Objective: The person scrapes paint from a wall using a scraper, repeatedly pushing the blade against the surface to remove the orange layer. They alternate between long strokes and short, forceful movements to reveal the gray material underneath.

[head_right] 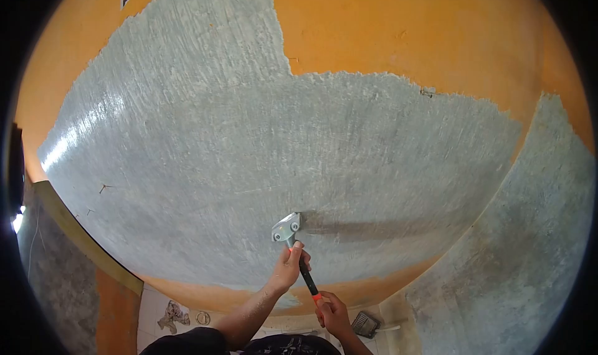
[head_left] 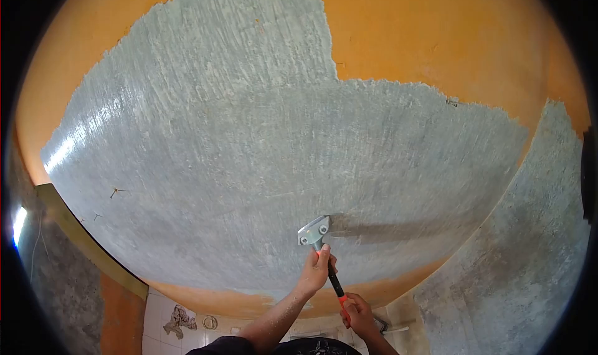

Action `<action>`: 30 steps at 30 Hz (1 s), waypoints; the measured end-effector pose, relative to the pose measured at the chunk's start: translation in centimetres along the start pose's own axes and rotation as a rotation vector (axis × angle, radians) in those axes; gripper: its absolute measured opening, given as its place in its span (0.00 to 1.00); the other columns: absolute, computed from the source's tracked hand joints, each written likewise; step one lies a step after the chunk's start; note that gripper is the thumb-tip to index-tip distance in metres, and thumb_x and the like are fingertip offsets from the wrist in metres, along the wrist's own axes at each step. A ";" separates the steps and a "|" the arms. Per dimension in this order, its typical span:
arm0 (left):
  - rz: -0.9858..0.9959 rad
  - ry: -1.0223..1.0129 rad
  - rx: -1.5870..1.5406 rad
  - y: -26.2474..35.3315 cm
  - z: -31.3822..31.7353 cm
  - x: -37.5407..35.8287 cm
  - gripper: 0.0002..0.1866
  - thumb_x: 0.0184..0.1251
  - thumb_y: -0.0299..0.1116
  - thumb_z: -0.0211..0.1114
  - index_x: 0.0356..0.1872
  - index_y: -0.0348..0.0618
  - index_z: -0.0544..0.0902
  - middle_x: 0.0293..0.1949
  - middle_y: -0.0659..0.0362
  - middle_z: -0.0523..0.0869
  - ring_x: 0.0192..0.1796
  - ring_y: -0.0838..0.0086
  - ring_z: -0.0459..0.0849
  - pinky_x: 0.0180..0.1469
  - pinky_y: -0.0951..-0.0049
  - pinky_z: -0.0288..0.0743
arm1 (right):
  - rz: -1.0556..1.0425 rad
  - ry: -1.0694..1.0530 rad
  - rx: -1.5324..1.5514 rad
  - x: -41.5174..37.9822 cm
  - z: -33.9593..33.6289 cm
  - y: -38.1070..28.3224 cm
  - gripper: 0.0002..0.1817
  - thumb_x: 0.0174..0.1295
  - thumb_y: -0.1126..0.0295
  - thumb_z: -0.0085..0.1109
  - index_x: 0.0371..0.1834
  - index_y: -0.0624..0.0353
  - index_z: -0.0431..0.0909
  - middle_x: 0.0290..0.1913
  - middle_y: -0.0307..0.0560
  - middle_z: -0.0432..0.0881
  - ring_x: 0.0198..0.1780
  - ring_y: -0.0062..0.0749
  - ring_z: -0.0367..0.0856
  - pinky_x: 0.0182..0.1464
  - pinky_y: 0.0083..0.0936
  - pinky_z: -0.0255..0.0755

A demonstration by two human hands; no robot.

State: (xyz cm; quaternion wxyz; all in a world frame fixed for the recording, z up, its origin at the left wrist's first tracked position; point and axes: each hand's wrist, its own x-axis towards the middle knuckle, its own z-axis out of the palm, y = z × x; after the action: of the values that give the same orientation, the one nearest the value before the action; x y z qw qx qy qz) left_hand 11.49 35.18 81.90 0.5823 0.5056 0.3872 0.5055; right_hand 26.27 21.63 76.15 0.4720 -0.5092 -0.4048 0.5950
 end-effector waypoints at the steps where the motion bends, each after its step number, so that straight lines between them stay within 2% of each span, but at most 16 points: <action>1: -0.002 0.003 -0.019 -0.4 0.0 0.0 0.19 0.82 0.49 0.45 0.43 0.40 0.69 0.25 0.61 0.76 0.25 0.75 0.79 0.32 0.73 0.75 | 0.003 -0.012 -0.015 0.1 -0.5 0.3 0.16 0.75 0.65 0.53 0.61 0.60 0.72 0.22 0.38 0.73 0.17 0.18 0.65 0.20 0.21 0.61; 3: -0.005 0.016 -0.059 -1.1 0.2 -0.2 0.18 0.82 0.48 0.47 0.40 0.42 0.67 0.24 0.61 0.76 0.25 0.76 0.79 0.32 0.73 0.76 | -0.028 -0.053 -0.116 0.7 -1.3 0.8 0.17 0.74 0.66 0.55 0.61 0.60 0.72 0.22 0.37 0.72 0.17 0.17 0.65 0.20 0.20 0.61; 10: -0.051 0.137 -0.208 -1.1 2.3 -1.0 0.21 0.83 0.51 0.43 0.49 0.39 0.66 0.25 0.60 0.74 0.26 0.72 0.80 0.33 0.71 0.76 | -0.028 -0.183 -0.192 1.6 -3.6 -0.3 0.19 0.73 0.68 0.56 0.63 0.61 0.71 0.24 0.35 0.72 0.19 0.16 0.67 0.21 0.19 0.62; 13: -0.037 0.189 -0.353 -0.9 3.4 -1.2 0.22 0.83 0.53 0.41 0.50 0.42 0.65 0.23 0.62 0.70 0.23 0.74 0.74 0.31 0.70 0.71 | -0.043 -0.219 -0.133 1.4 -4.6 -1.3 0.18 0.73 0.70 0.55 0.64 0.62 0.71 0.26 0.37 0.73 0.21 0.17 0.68 0.23 0.18 0.63; 16: 0.003 0.149 -0.571 0.3 4.1 -1.1 0.21 0.82 0.56 0.41 0.51 0.48 0.67 0.21 0.65 0.64 0.19 0.78 0.65 0.27 0.72 0.63 | -0.113 -0.265 0.026 1.0 -4.8 -2.0 0.22 0.69 0.73 0.57 0.66 0.64 0.70 0.28 0.37 0.76 0.23 0.15 0.69 0.26 0.17 0.65; 19: 0.026 0.037 -0.763 3.7 4.5 -0.9 0.20 0.81 0.58 0.42 0.51 0.54 0.69 0.20 0.66 0.62 0.18 0.80 0.58 0.26 0.73 0.58 | -0.196 -0.204 -0.006 -0.3 -3.8 -4.9 0.24 0.68 0.76 0.57 0.67 0.66 0.69 0.31 0.38 0.77 0.25 0.15 0.70 0.28 0.16 0.66; 22: 0.105 -0.126 -0.783 7.6 5.4 -0.3 0.24 0.80 0.62 0.38 0.52 0.56 0.70 0.18 0.69 0.60 0.16 0.83 0.56 0.25 0.77 0.56 | -0.347 -0.151 -0.044 -1.6 -3.4 -7.8 0.23 0.65 0.77 0.60 0.64 0.67 0.71 0.33 0.41 0.77 0.29 0.18 0.73 0.31 0.19 0.68; 25: 0.171 -0.290 -0.818 10.4 6.2 0.5 0.26 0.79 0.64 0.34 0.54 0.58 0.71 0.20 0.68 0.62 0.17 0.83 0.58 0.25 0.78 0.57 | -0.732 -0.033 -0.240 -0.6 -3.5 -8.6 0.23 0.62 0.78 0.63 0.61 0.69 0.73 0.36 0.46 0.78 0.33 0.23 0.74 0.35 0.22 0.70; 26: 0.180 -0.322 -0.827 11.4 6.7 0.8 0.26 0.79 0.64 0.34 0.54 0.58 0.71 0.21 0.68 0.62 0.17 0.82 0.58 0.25 0.78 0.57 | -0.899 0.036 -0.353 -0.5 -3.4 -9.8 0.23 0.59 0.79 0.65 0.59 0.68 0.75 0.40 0.53 0.80 0.37 0.32 0.78 0.40 0.28 0.74; 30: 0.178 -0.344 -0.809 14.1 7.5 1.9 0.26 0.79 0.64 0.32 0.52 0.57 0.69 0.22 0.66 0.64 0.19 0.81 0.61 0.25 0.76 0.59 | -1.110 0.254 -0.500 -0.6 -2.8 -12.3 0.23 0.57 0.80 0.66 0.58 0.65 0.77 0.42 0.56 0.83 0.39 0.43 0.83 0.42 0.33 0.78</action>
State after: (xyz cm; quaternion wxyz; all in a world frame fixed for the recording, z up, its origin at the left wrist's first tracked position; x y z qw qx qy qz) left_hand 16.29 35.27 97.30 0.7434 0.3450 0.0108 0.5728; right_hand 30.90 23.82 87.74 0.6221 -0.3848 -0.6768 0.0829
